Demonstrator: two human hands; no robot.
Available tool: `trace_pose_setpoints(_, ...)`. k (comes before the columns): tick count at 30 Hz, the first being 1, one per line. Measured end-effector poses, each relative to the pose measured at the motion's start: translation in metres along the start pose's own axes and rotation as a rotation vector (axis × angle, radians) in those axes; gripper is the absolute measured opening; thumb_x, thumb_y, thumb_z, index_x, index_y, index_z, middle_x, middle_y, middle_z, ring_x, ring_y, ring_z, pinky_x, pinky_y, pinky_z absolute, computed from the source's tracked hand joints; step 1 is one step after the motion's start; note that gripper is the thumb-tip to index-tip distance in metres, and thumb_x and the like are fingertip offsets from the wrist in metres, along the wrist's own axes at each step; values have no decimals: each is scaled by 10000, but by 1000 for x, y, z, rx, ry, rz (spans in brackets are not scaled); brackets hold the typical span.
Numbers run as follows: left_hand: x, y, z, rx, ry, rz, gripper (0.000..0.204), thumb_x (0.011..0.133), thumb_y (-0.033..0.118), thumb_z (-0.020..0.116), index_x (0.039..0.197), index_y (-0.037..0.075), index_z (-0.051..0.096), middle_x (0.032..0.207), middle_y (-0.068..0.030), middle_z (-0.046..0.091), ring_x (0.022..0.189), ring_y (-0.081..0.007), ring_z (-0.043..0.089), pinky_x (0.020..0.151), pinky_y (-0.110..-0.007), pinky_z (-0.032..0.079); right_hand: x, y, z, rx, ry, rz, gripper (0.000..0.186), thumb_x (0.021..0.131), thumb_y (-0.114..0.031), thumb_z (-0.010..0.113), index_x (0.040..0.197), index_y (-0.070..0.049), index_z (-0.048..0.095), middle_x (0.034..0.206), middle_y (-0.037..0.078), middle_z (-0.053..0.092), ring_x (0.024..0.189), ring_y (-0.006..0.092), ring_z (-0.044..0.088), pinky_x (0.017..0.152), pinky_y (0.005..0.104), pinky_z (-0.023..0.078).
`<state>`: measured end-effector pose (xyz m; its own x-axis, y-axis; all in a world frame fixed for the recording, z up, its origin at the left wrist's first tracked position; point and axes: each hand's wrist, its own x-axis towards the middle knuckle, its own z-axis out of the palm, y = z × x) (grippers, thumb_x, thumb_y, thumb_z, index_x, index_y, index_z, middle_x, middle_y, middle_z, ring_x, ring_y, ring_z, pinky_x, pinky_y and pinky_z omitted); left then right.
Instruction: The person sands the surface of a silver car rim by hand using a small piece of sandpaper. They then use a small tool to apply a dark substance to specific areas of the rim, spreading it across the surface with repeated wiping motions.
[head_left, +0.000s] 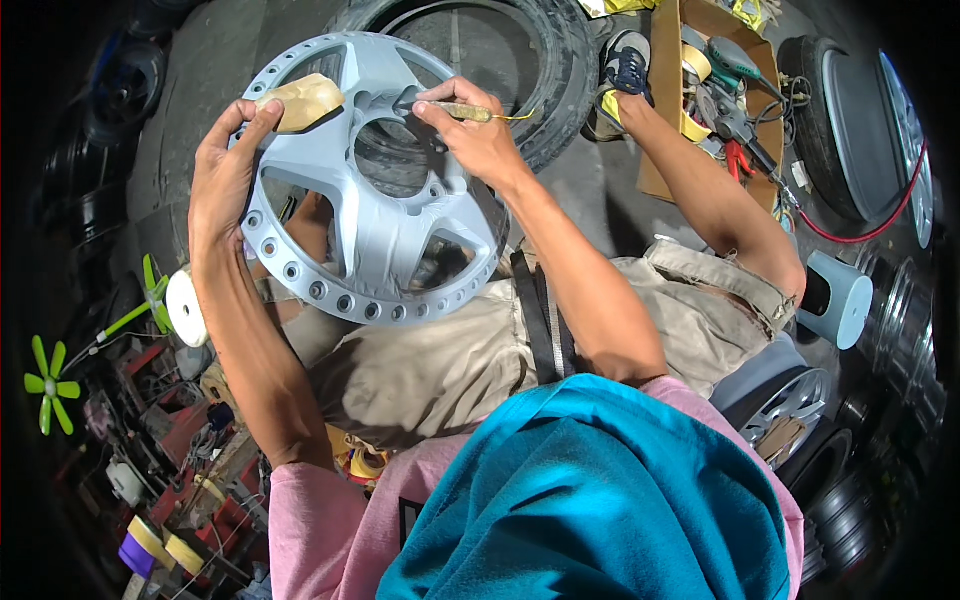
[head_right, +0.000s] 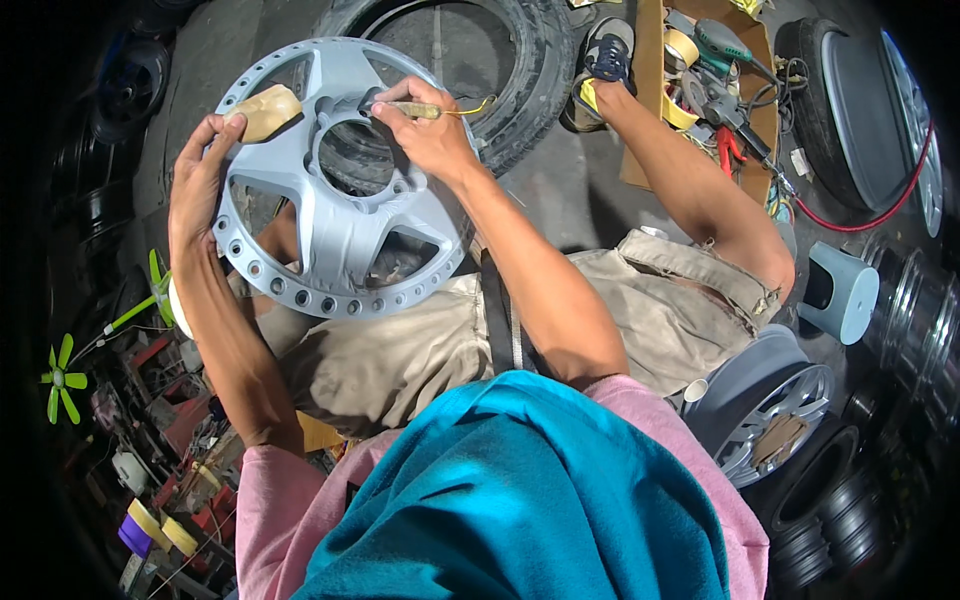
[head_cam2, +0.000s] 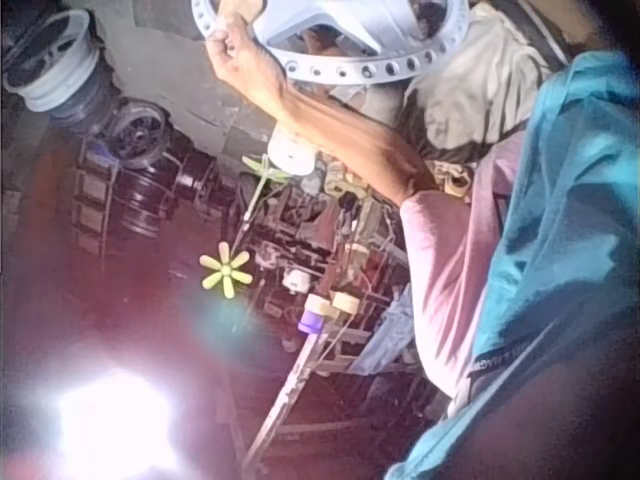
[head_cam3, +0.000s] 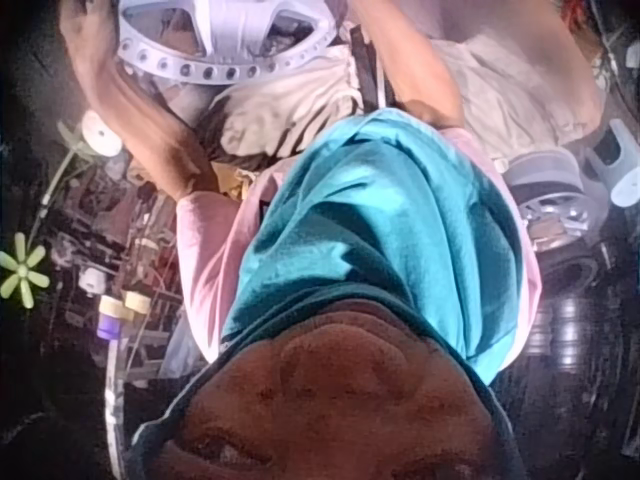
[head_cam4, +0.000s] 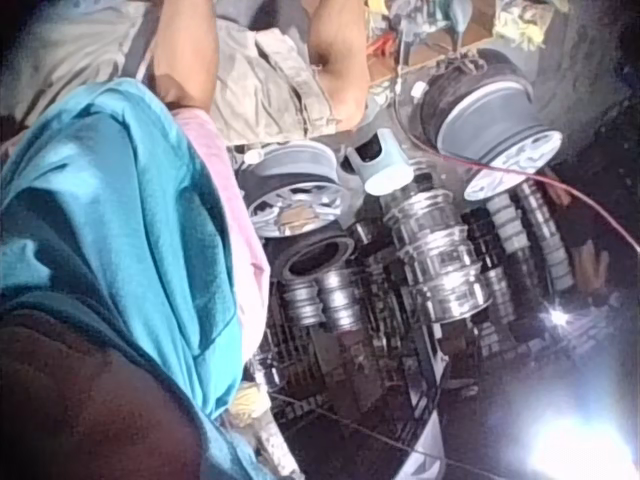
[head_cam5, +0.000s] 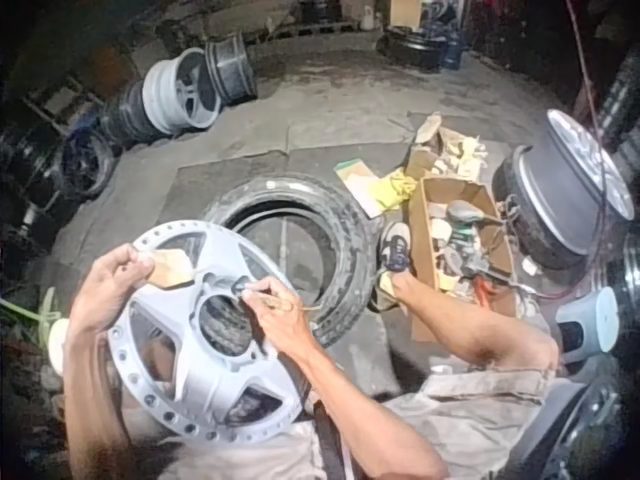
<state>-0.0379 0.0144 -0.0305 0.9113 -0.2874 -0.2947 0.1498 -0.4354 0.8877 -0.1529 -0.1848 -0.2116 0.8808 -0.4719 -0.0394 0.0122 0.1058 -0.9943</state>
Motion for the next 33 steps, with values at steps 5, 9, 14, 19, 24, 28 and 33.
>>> trace_pose_setpoints(5,-1,1,-1,24,-11,-9,235,954,308,827,930,141,664,923,40,640,842,-66,574,754,-207,435,6,6,-10,161,-110,53,171,943,-172,779,1021,-24,745,904,73,777,783,130,684,735,302,542)
trace_pose_setpoints(9,0,-1,0,16,-3,38,234,957,292,821,910,127,662,893,-1,672,782,-72,583,691,-212,443,11,11,-23,68,-155,11,186,941,-177,781,1033,-20,743,904,75,777,811,135,702,745,306,547)
trace_pose_setpoints(14,0,3,2,85,-34,94,242,958,305,820,916,122,666,898,0,671,792,-74,578,718,-215,452,9,13,-22,73,-41,29,189,943,-183,781,1057,-38,739,901,72,770,799,137,692,735,307,542)
trace_pose_setpoints(19,-5,7,5,65,-29,60,253,962,315,814,926,113,666,901,-2,671,803,-84,583,731,-223,459,8,9,-13,-43,3,-153,184,950,-195,773,1057,-49,739,872,63,752,750,136,650,698,318,521)
trace_pose_setpoints(24,-4,5,3,56,-41,55,255,960,314,816,941,107,667,910,-11,683,812,-84,592,731,-221,463,5,4,-11,-100,-1,-199,177,946,-182,768,1055,-46,735,882,84,753,745,148,660,691,329,520)
trace_pose_setpoints(28,-4,4,2,81,-38,71,250,959,313,817,955,110,671,912,-12,687,806,-83,594,722,-222,462,5,1,-13,-204,-12,-237,174,938,-153,752,1053,-28,717,902,131,746,752,218,686,707,357,531)
trace_pose_setpoints(33,-2,1,0,99,-44,102,252,959,321,816,958,111,677,911,-16,689,797,-84,595,711,-229,462,5,-2,-10,-264,25,-431,131,932,-103,709,1005,1,681,895,183,725,797,356,710,731,419,544)
